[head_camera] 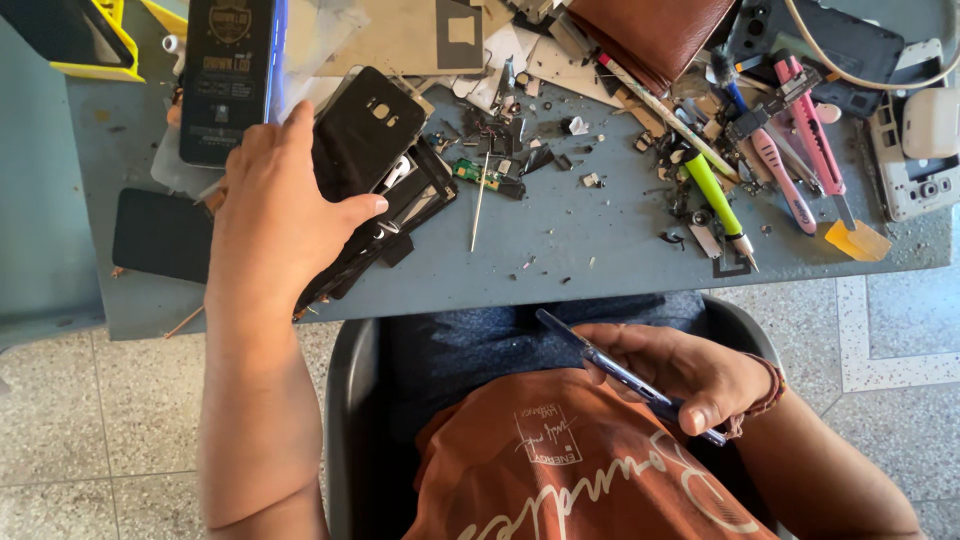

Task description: The person cleans the interior of a disassembled smartphone with a brush, then reassembles the device by placing the screen assembly into the chassis and securing the back cover. They also handle a small white plastic component and use a screwdriver to tighten screws on the phone's back.

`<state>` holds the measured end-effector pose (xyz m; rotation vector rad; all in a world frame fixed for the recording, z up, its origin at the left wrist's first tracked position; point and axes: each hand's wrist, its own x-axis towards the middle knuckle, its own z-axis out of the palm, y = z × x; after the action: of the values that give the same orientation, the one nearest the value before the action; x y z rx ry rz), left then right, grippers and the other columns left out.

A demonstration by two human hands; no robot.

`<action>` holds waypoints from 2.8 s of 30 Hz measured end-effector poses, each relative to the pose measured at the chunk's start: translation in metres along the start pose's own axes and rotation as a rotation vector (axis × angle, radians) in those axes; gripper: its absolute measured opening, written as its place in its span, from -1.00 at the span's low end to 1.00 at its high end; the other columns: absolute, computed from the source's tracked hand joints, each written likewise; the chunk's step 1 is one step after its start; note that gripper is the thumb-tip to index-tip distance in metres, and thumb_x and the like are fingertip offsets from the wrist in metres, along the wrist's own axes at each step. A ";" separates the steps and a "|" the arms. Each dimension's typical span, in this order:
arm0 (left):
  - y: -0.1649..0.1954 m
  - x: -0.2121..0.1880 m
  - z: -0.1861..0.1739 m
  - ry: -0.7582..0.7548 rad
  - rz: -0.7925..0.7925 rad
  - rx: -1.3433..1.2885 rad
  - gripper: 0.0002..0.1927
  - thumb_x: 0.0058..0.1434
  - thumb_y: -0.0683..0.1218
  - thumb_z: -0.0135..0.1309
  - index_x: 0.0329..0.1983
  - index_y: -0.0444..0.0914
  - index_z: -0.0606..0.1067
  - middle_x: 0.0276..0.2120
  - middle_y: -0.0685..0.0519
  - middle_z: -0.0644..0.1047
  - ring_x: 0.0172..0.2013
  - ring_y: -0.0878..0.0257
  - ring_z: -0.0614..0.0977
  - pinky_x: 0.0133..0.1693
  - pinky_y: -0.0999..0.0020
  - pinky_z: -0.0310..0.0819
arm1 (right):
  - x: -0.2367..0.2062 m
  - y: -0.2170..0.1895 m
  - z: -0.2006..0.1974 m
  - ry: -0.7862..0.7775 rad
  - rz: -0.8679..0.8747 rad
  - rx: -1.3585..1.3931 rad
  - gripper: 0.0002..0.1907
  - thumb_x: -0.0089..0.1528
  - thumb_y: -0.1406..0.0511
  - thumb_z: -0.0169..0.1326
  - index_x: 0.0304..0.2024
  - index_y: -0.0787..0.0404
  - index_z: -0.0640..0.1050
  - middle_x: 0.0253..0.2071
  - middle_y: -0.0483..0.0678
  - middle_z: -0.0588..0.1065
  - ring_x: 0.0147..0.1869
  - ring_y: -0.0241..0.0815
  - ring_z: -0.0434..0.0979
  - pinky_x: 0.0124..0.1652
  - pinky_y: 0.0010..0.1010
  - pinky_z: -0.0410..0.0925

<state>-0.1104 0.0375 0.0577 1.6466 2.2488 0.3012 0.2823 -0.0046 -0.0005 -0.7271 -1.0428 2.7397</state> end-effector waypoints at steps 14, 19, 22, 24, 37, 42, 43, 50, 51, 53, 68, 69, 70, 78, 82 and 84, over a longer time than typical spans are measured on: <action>-0.009 -0.002 -0.004 0.054 0.076 -0.073 -0.03 -0.10 0.01 0.47 0.39 -0.23 0.31 0.16 -0.16 0.41 0.19 -0.09 0.46 0.07 -0.01 0.38 | 0.009 0.005 -0.008 0.020 -0.114 0.009 0.40 -0.09 -0.16 0.48 0.49 0.51 0.12 -0.10 -0.07 0.32 -0.21 -0.33 0.27 -0.22 -0.53 0.21; -0.011 -0.006 -0.007 0.150 0.164 -0.145 -0.08 0.01 0.01 0.44 0.42 -0.26 0.32 0.14 -0.19 0.43 0.14 -0.12 0.51 0.08 0.05 0.44 | 0.011 0.008 -0.006 0.051 -0.206 0.008 0.32 0.00 -0.10 0.44 0.50 0.52 0.11 0.07 0.15 0.40 -0.11 -0.21 0.42 -0.11 -0.45 0.32; -0.009 -0.023 -0.011 0.258 0.328 -0.319 -0.18 0.15 0.01 0.42 0.42 -0.27 0.31 0.14 -0.15 0.43 0.17 -0.02 0.55 0.17 0.15 0.48 | 0.011 0.009 -0.001 0.148 -0.291 0.038 0.22 0.05 -0.06 0.41 0.46 0.51 0.10 0.29 0.29 0.33 0.13 -0.02 0.47 0.12 -0.20 0.39; -0.003 -0.041 -0.012 0.160 0.351 -0.597 -0.21 0.17 0.03 0.39 0.40 -0.27 0.32 0.12 -0.11 0.47 0.14 0.07 0.58 0.17 0.22 0.52 | 0.012 0.009 0.003 0.219 -0.376 0.050 0.22 0.06 -0.08 0.38 0.46 0.46 0.08 0.39 0.31 0.26 0.25 0.10 0.45 0.19 -0.04 0.37; 0.100 -0.127 0.085 -0.273 0.279 -1.345 -0.12 0.21 -0.08 0.34 0.50 -0.43 0.18 0.28 -0.13 0.31 0.25 0.10 0.53 0.25 0.25 0.51 | 0.028 0.051 0.013 0.404 -0.730 0.025 -0.11 0.32 0.10 0.26 0.51 0.32 0.14 0.44 0.10 0.30 0.48 -0.04 0.33 0.41 -0.15 0.21; 0.104 -0.128 0.098 -0.234 0.223 -1.524 -0.06 0.18 -0.11 0.37 0.52 -0.43 0.13 0.28 -0.11 0.28 0.30 0.12 0.50 0.30 0.26 0.49 | 0.030 0.042 0.028 0.381 -0.657 0.009 -0.15 0.35 0.12 0.23 0.50 0.33 0.12 0.41 0.07 0.29 0.46 -0.09 0.31 0.40 -0.19 0.19; 0.105 -0.129 0.100 -0.231 0.196 -1.553 -0.04 0.15 -0.09 0.39 0.51 -0.42 0.13 0.27 -0.11 0.31 0.28 0.12 0.51 0.29 0.26 0.50 | 0.031 0.038 0.031 0.372 -0.645 0.001 -0.15 0.36 0.11 0.23 0.49 0.33 0.12 0.41 0.06 0.29 0.46 -0.11 0.30 0.41 -0.21 0.19; 0.110 -0.125 0.103 -0.230 0.102 -1.566 0.05 0.00 0.01 0.48 0.40 -0.40 0.10 0.21 -0.20 0.41 0.20 0.10 0.54 0.23 0.19 0.51 | 0.021 0.017 0.041 0.602 -0.561 -0.900 -0.41 0.23 0.36 0.19 0.30 0.29 0.36 0.22 -0.01 0.42 0.31 -0.23 0.39 0.26 -0.41 0.29; 0.110 -0.124 0.102 -0.206 0.161 -1.562 0.04 0.04 0.03 0.49 0.40 -0.40 0.10 0.23 -0.22 0.42 0.23 0.09 0.53 0.28 0.18 0.48 | 0.022 0.017 0.040 0.655 -0.496 -0.809 -0.47 0.27 0.42 0.15 0.30 0.31 0.39 0.17 -0.02 0.49 0.25 -0.26 0.45 0.22 -0.43 0.35; 0.103 -0.126 0.097 -0.235 0.191 -1.427 -0.02 0.15 0.05 0.40 0.43 -0.42 0.11 0.29 -0.24 0.39 0.32 0.05 0.48 0.36 0.15 0.35 | 0.024 0.018 0.036 0.695 -0.475 -0.587 -0.50 0.30 0.50 0.10 0.30 0.33 0.37 0.14 -0.02 0.53 0.21 -0.27 0.51 0.18 -0.43 0.40; 0.048 -0.064 0.044 0.089 0.346 -0.540 -0.46 0.41 -0.02 0.20 0.40 -0.19 0.36 0.32 -0.06 0.54 0.36 0.02 0.55 0.41 0.21 0.41 | 0.011 -0.014 0.016 0.618 -0.591 0.077 -0.41 0.28 0.53 -0.02 0.39 0.34 0.30 0.25 0.06 0.46 0.30 -0.08 0.47 0.21 -0.20 0.36; 0.038 -0.054 0.037 0.216 0.383 -0.348 -0.35 0.35 -0.02 0.26 0.42 -0.27 0.31 0.34 -0.19 0.44 0.36 -0.10 0.45 0.38 0.11 0.32 | 0.009 -0.015 0.015 0.629 -0.589 0.097 -0.41 0.29 0.53 -0.02 0.39 0.34 0.31 0.25 0.07 0.46 0.30 -0.07 0.47 0.21 -0.20 0.36; 0.029 -0.044 0.031 0.338 0.418 -0.155 -0.24 0.29 -0.02 0.32 0.45 -0.35 0.26 0.36 -0.32 0.33 0.37 -0.23 0.34 0.36 0.01 0.23 | 0.008 -0.016 0.013 0.640 -0.586 0.119 -0.42 0.29 0.52 -0.03 0.39 0.35 0.31 0.25 0.07 0.46 0.30 -0.06 0.47 0.21 -0.20 0.36; -0.004 -0.015 0.008 0.069 0.075 -0.034 -0.06 0.04 -0.01 0.41 0.41 -0.39 0.22 0.23 -0.23 0.41 0.24 -0.16 0.41 0.19 0.03 0.29 | 0.011 -0.012 0.007 0.636 -0.534 0.074 -0.39 0.28 0.52 0.00 0.41 0.34 0.31 0.25 0.04 0.46 0.28 -0.13 0.47 0.19 -0.26 0.34; -0.003 -0.015 0.006 0.074 0.036 -0.032 -0.08 -0.01 -0.03 0.44 0.39 -0.31 0.28 0.16 -0.19 0.45 0.19 -0.16 0.44 0.13 0.02 0.33 | 0.014 -0.011 0.008 0.636 -0.516 0.072 -0.40 0.29 0.50 0.02 0.41 0.33 0.31 0.23 0.03 0.47 0.25 -0.14 0.48 0.16 -0.27 0.35; -0.002 -0.013 0.003 0.075 0.034 -0.035 -0.06 -0.05 -0.02 0.47 0.38 -0.29 0.30 0.15 -0.18 0.46 0.18 -0.14 0.45 0.14 0.02 0.33 | 0.014 -0.012 0.009 0.634 -0.522 0.055 -0.39 0.29 0.50 0.02 0.41 0.33 0.31 0.23 0.02 0.47 0.26 -0.15 0.47 0.17 -0.28 0.34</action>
<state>-0.1075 0.0240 0.0562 1.6833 2.2583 0.4150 0.2652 0.0027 0.0074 -1.0388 -0.8453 1.8983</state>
